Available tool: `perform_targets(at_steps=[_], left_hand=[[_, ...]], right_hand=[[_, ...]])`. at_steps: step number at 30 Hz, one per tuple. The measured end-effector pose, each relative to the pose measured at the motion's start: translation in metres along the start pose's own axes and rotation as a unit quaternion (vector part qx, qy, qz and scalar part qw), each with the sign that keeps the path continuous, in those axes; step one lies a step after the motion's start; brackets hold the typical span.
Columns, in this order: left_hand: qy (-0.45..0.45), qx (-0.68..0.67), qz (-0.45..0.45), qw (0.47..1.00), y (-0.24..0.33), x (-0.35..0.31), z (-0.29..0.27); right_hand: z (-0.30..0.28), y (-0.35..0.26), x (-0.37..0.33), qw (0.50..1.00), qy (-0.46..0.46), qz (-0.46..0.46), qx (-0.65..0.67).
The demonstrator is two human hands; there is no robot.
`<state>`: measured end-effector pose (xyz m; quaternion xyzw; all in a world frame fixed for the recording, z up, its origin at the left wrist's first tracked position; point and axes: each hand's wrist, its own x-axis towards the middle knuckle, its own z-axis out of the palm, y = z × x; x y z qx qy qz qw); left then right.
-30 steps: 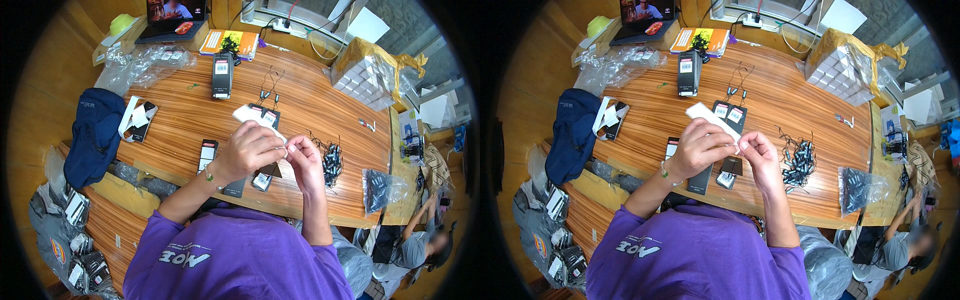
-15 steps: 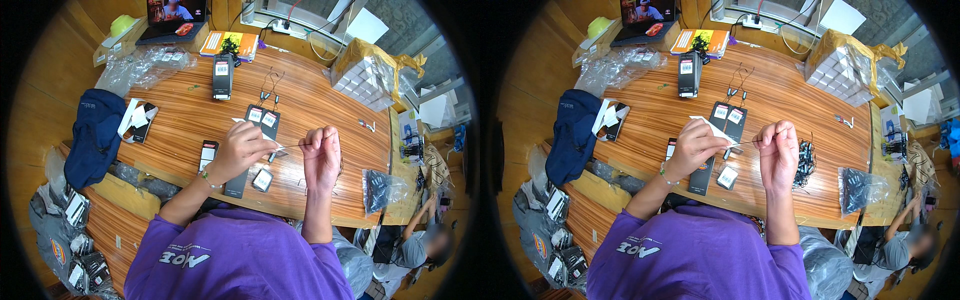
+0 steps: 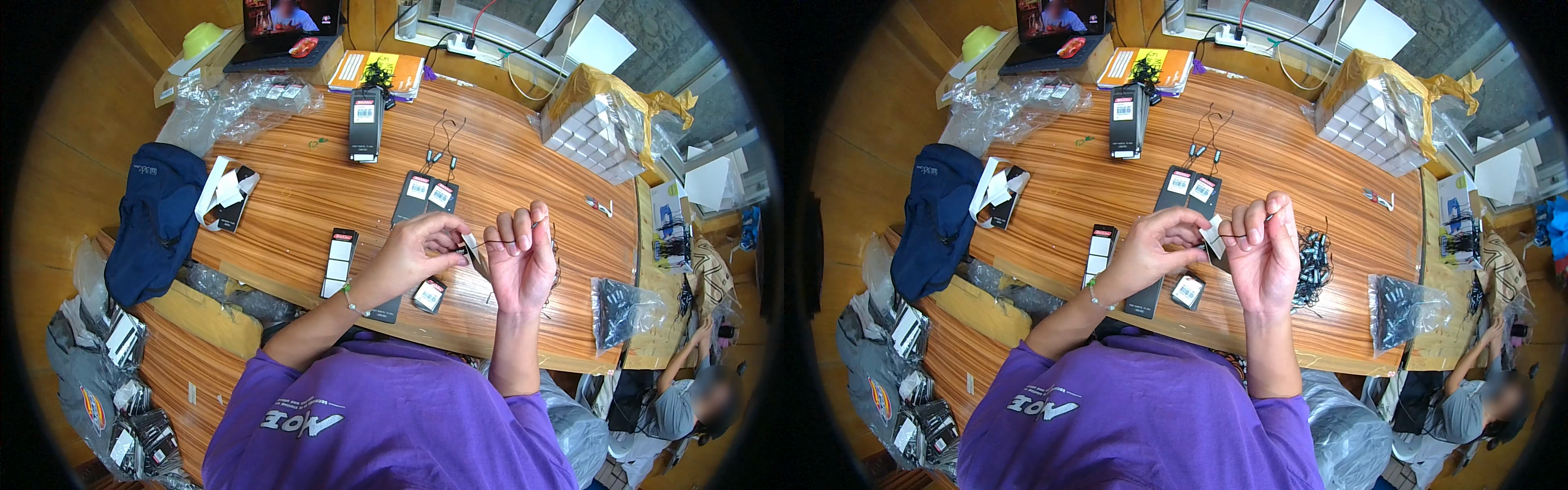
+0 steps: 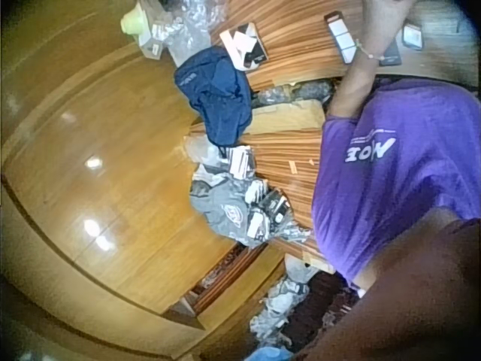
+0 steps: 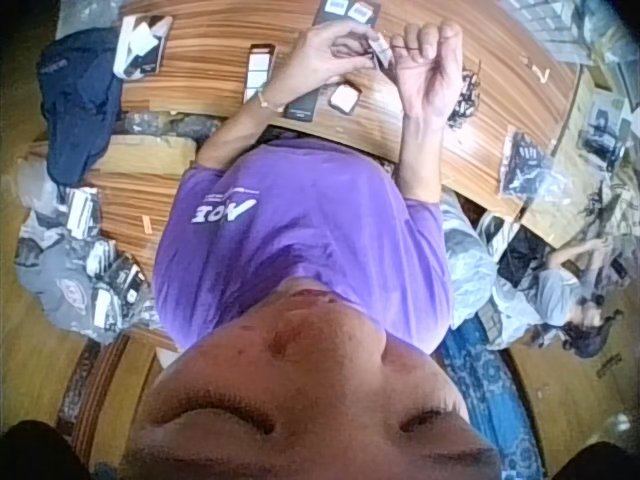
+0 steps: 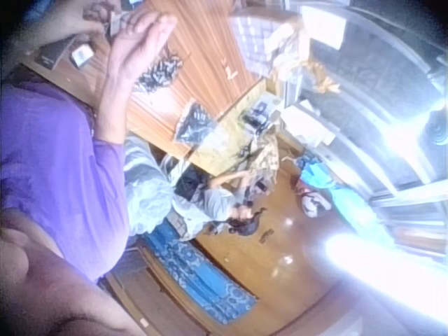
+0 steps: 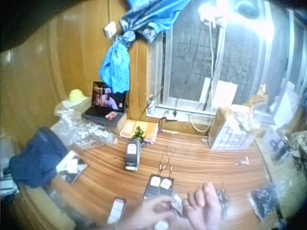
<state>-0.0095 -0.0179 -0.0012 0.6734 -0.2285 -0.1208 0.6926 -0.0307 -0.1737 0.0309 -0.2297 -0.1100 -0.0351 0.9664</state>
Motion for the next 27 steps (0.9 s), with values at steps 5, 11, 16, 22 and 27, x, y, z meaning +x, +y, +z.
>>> perform_targets(at_steps=[5, 11, 16, 22, 27], left_hand=[[0.056, 0.022, 0.015, 0.998, 0.010, -0.002, -0.002], [0.095, 0.049, 0.100, 0.989, 0.019, 0.000, -0.013], [0.091, -0.174, 0.053, 0.979, 0.022, 0.002, -0.012], [0.093, -0.188, 0.045, 0.977, 0.016, 0.001, -0.013], [0.092, -0.188, 0.034, 0.977, 0.016, 0.002, -0.012]], right_hand=[[-0.003, -0.009, -0.001, 0.992, 0.030, -0.033, -0.120], [-0.001, -0.008, -0.009, 0.938, 0.043, 0.027, -0.344], [0.012, 0.002, -0.012, 0.881, 0.029, 0.041, -0.471], [0.012, 0.005, -0.011, 0.865, 0.019, 0.021, -0.501], [0.011, 0.005, -0.011, 0.862, 0.021, 0.020, -0.507]])
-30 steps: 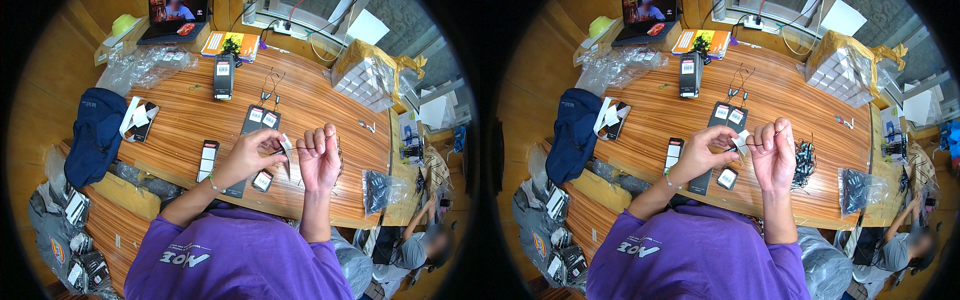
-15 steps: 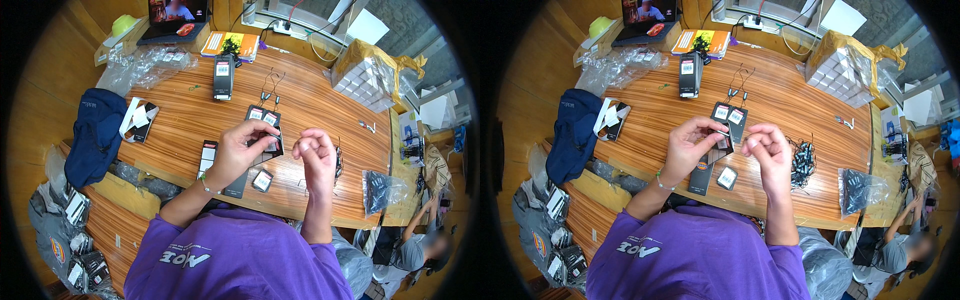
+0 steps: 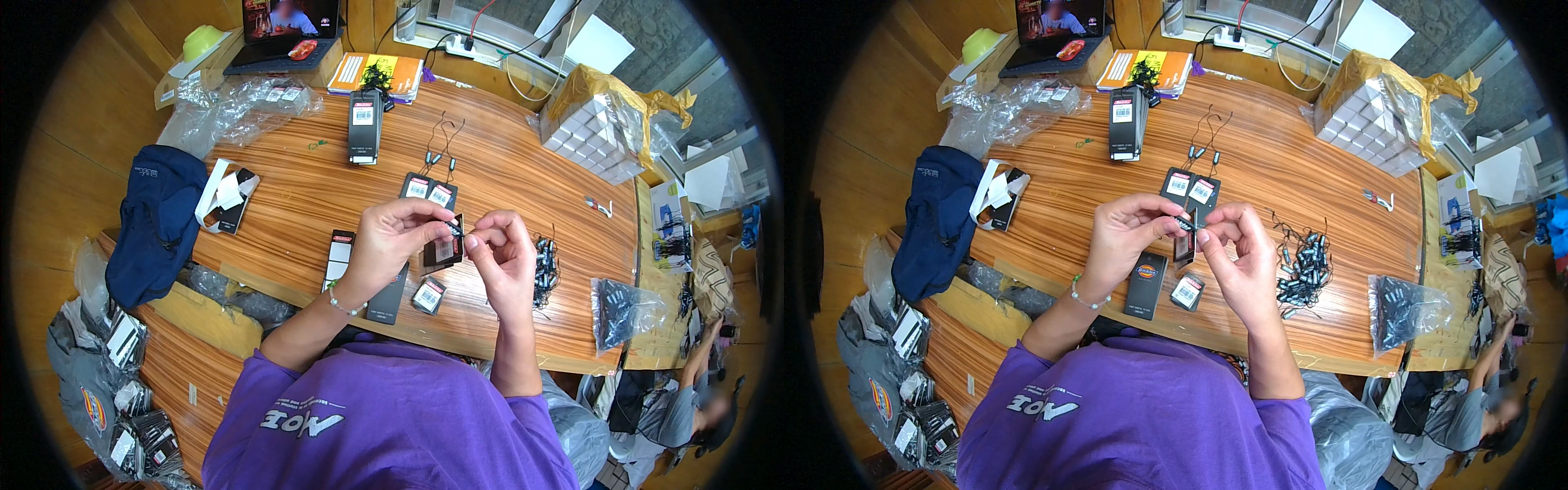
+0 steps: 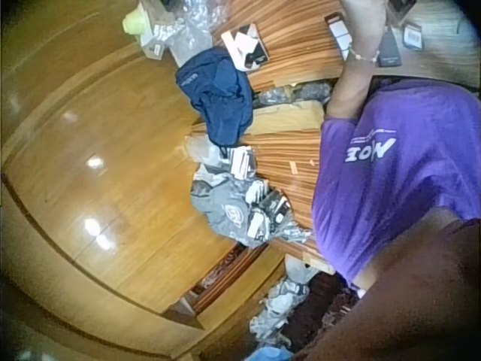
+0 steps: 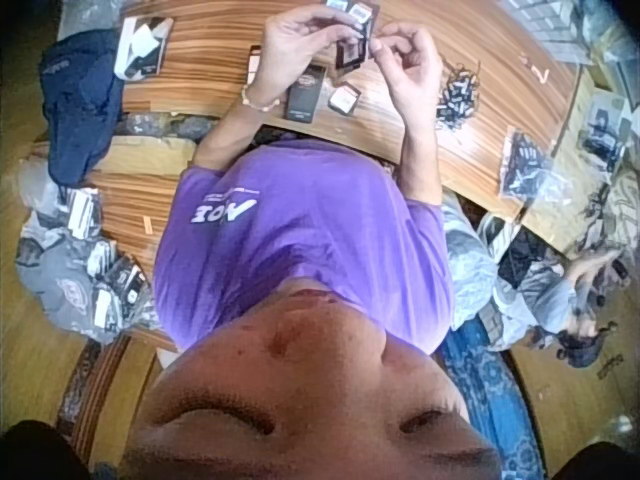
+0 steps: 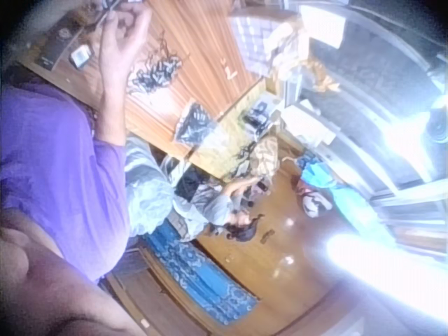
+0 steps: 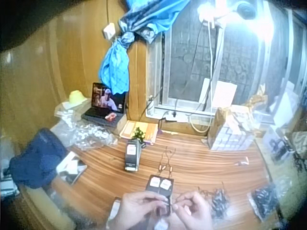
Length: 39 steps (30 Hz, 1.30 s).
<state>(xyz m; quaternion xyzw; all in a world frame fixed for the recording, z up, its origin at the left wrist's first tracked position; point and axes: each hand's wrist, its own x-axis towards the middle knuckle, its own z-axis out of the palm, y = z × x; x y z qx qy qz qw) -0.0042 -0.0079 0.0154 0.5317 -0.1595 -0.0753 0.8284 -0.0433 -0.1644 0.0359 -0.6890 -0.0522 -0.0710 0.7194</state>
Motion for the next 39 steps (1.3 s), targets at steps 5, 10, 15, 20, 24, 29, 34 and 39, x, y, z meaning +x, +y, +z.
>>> perform_targets(at_steps=[5, 10, 15, 20, 24, 29, 34, 39], left_hand=[[-0.003, 0.044, -0.023, 0.999, 0.002, 0.001, -0.001], [-0.030, 0.038, -0.049, 0.998, 0.001, 0.002, -0.006], [-0.037, 0.063, -0.071, 0.995, 0.006, 0.002, -0.005], [-0.048, 0.041, -0.086, 0.994, 0.011, 0.001, -0.006], [-0.067, 0.032, -0.100, 0.992, 0.015, 0.000, -0.003], [-0.062, 0.031, -0.105, 0.992, 0.018, -0.002, -0.001], [-0.079, 0.044, -0.127, 0.988, 0.022, -0.004, -0.001], [-0.091, 0.033, -0.123, 0.988, 0.020, -0.003, -0.004]], right_hand=[[0.001, 0.001, 0.000, 1.000, 0.003, 0.006, -0.005], [-0.001, 0.007, 0.001, 0.999, -0.019, 0.018, 0.042], [-0.003, 0.007, 0.000, 0.994, -0.047, 0.053, 0.085], [-0.006, 0.010, 0.000, 0.991, -0.066, 0.060, 0.103], [-0.007, 0.013, -0.001, 0.988, -0.068, 0.048, 0.128], [-0.009, 0.018, 0.000, 0.986, -0.073, 0.040, 0.147], [-0.011, 0.020, -0.001, 0.982, -0.093, 0.051, 0.157], [-0.011, 0.022, -0.001, 0.979, -0.109, 0.073, 0.155]])
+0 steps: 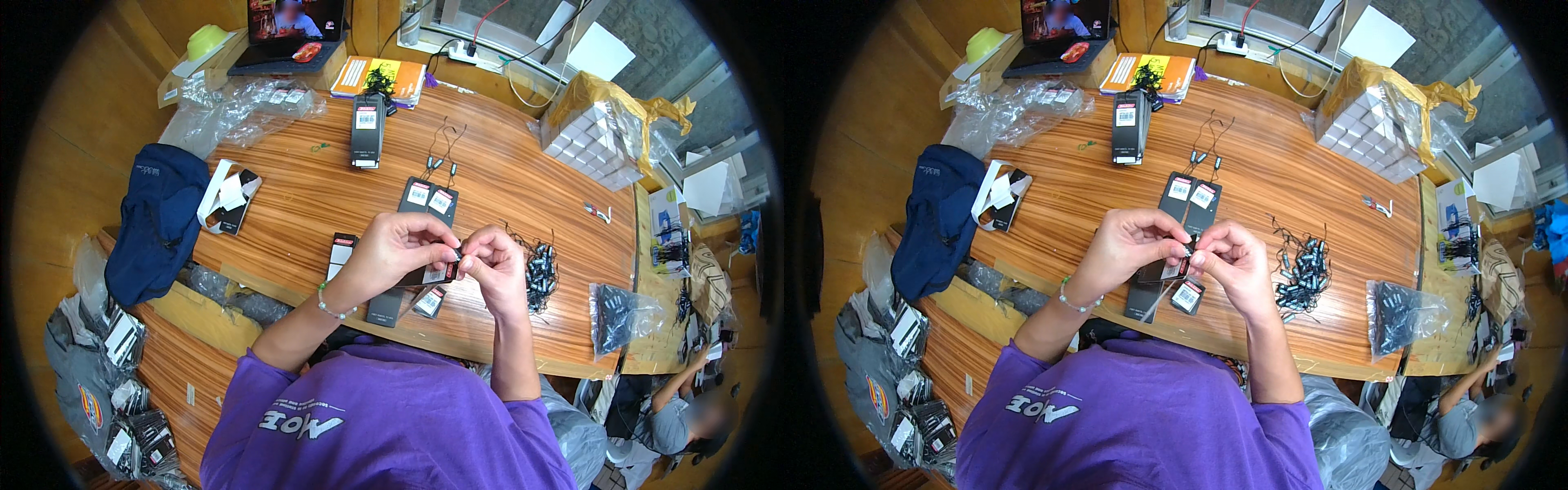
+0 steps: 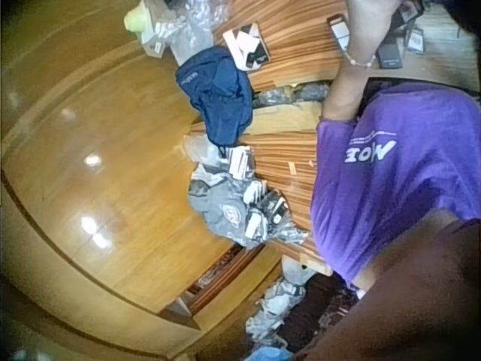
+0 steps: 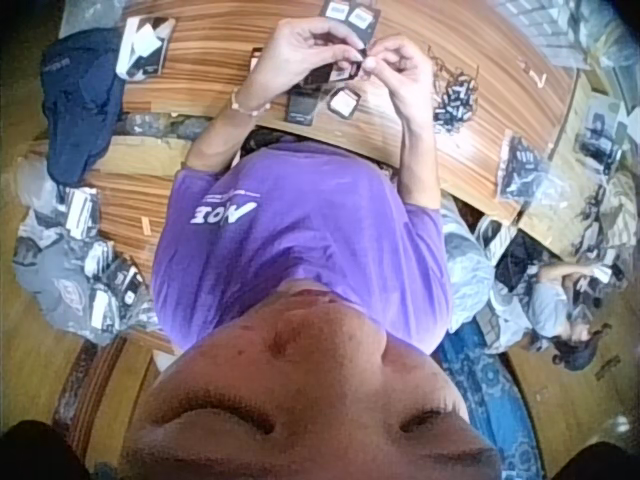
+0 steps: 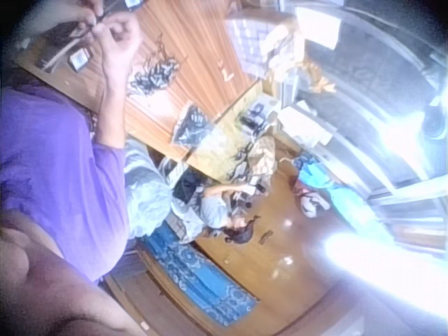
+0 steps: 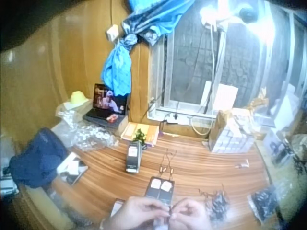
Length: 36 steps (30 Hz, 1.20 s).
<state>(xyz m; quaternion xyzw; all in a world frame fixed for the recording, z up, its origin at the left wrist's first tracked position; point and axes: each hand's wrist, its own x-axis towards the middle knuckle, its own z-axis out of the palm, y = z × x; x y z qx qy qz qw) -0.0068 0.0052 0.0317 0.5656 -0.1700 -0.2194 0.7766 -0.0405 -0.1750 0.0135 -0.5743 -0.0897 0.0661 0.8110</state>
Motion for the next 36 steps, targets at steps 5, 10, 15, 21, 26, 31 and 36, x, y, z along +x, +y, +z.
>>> perform_targets(at_steps=[5, 10, 15, 21, 26, 31, 36], left_hand=[[0.023, 0.181, 0.107, 0.977, 0.001, 0.003, -0.003], [0.011, 0.261, 0.266, 0.928, -0.011, 0.019, -0.007], [0.005, 0.289, 0.202, 0.936, -0.012, 0.011, 0.004], [0.008, 0.305, 0.168, 0.937, -0.016, 0.009, 0.005], [0.010, 0.296, 0.217, 0.930, -0.015, 0.011, 0.008], [0.003, 0.271, 0.150, 0.951, -0.014, 0.010, 0.010], [0.013, 0.228, 0.156, 0.961, -0.019, 0.013, 0.007]], right_hand=[[0.004, -0.010, 0.005, 0.994, -0.011, -0.003, -0.106], [0.004, -0.006, 0.007, 0.997, 0.040, 0.001, -0.072], [0.000, -0.005, 0.009, 0.999, 0.050, 0.006, 0.012], [-0.001, -0.003, 0.011, 0.986, 0.105, -0.037, 0.124], [-0.001, -0.007, 0.013, 0.988, 0.100, -0.060, 0.105], [0.008, -0.010, 0.014, 0.993, 0.081, -0.090, -0.006], [0.005, -0.009, 0.014, 0.982, 0.130, -0.110, 0.079]])
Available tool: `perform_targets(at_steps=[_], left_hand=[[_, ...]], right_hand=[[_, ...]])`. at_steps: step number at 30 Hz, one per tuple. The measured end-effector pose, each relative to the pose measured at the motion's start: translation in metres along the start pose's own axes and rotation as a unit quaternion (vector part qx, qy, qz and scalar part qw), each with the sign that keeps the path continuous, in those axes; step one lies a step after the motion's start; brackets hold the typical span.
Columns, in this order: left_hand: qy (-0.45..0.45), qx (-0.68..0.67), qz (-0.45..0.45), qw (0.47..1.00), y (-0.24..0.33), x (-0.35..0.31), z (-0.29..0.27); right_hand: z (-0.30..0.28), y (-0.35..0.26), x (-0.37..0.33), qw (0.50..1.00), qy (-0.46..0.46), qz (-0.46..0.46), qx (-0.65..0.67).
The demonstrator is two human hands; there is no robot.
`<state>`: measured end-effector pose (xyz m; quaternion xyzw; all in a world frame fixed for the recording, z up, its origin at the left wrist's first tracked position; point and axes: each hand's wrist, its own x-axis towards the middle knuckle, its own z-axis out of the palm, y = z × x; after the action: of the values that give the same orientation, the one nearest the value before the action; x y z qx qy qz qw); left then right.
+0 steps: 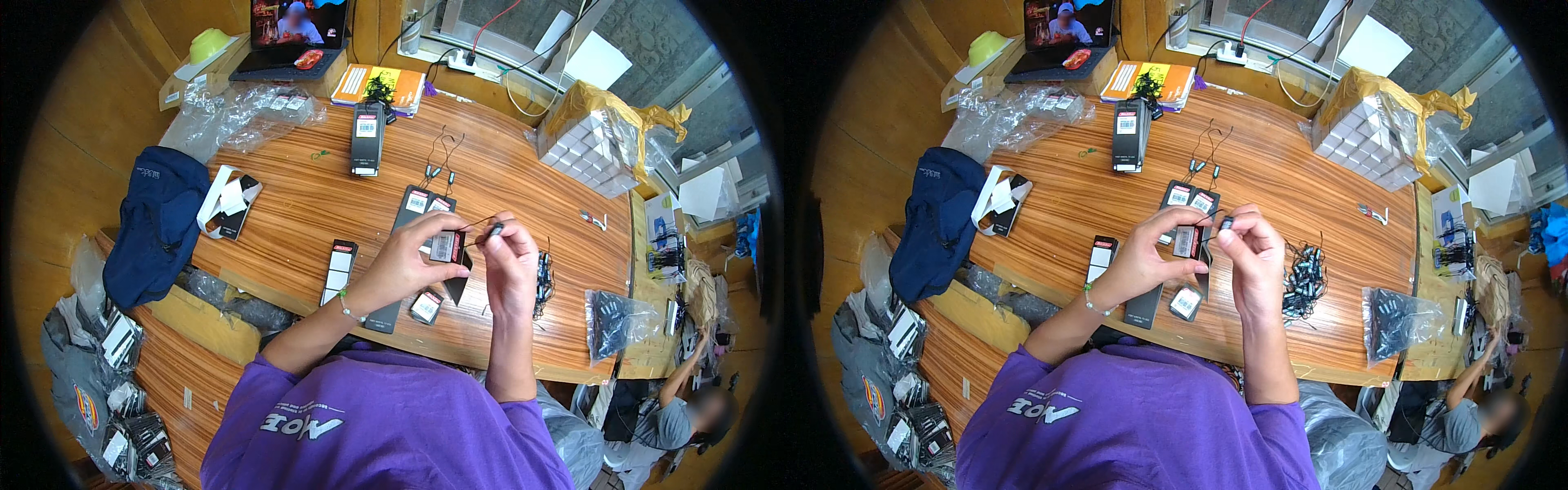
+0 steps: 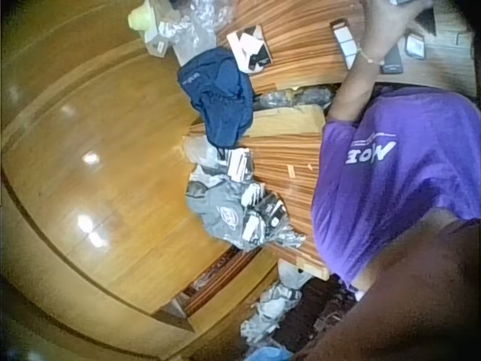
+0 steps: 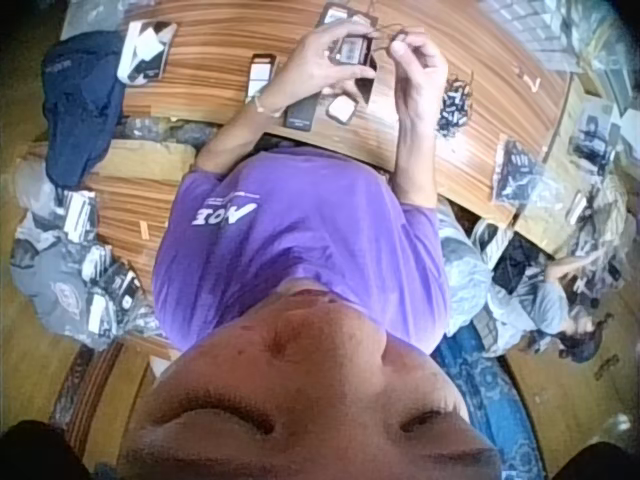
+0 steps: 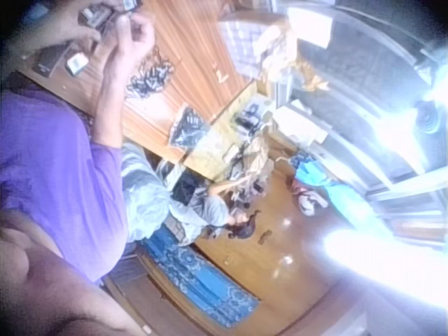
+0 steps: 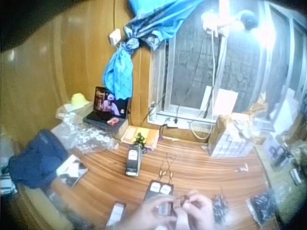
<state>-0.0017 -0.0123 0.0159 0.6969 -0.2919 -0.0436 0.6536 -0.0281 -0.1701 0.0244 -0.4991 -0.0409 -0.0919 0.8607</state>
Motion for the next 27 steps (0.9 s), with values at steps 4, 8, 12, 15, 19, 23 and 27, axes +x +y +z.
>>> perform_targets(at_steps=[4, 8, 12, 15, 19, 23, 27], left_hand=[[-0.009, 0.014, 0.031, 0.999, -0.014, -0.001, 0.000], [-0.007, -0.003, 0.034, 0.999, -0.012, -0.003, 0.005], [0.015, 0.037, 0.038, 0.998, -0.008, -0.004, 0.013], [0.020, 0.073, 0.033, 0.997, -0.012, -0.002, 0.014], [0.003, -0.002, -0.015, 1.000, -0.012, -0.001, 0.011], [0.024, -0.015, -0.001, 1.000, -0.010, -0.006, 0.016], [0.000, 0.043, 0.023, 0.999, -0.017, -0.010, 0.013]], right_hand=[[0.001, -0.001, 0.001, 0.999, 0.001, -0.010, 0.048], [0.004, 0.003, 0.000, 0.998, -0.023, 0.005, 0.050], [0.006, 0.007, -0.003, 0.999, -0.014, 0.028, 0.027], [0.007, 0.006, -0.001, 0.999, -0.007, 0.032, 0.039], [0.002, 0.004, 0.001, 1.000, -0.004, 0.010, 0.020], [0.007, 0.000, 0.002, 0.996, 0.023, 0.033, 0.079], [0.005, 0.000, 0.007, 0.993, 0.015, 0.035, 0.108]])
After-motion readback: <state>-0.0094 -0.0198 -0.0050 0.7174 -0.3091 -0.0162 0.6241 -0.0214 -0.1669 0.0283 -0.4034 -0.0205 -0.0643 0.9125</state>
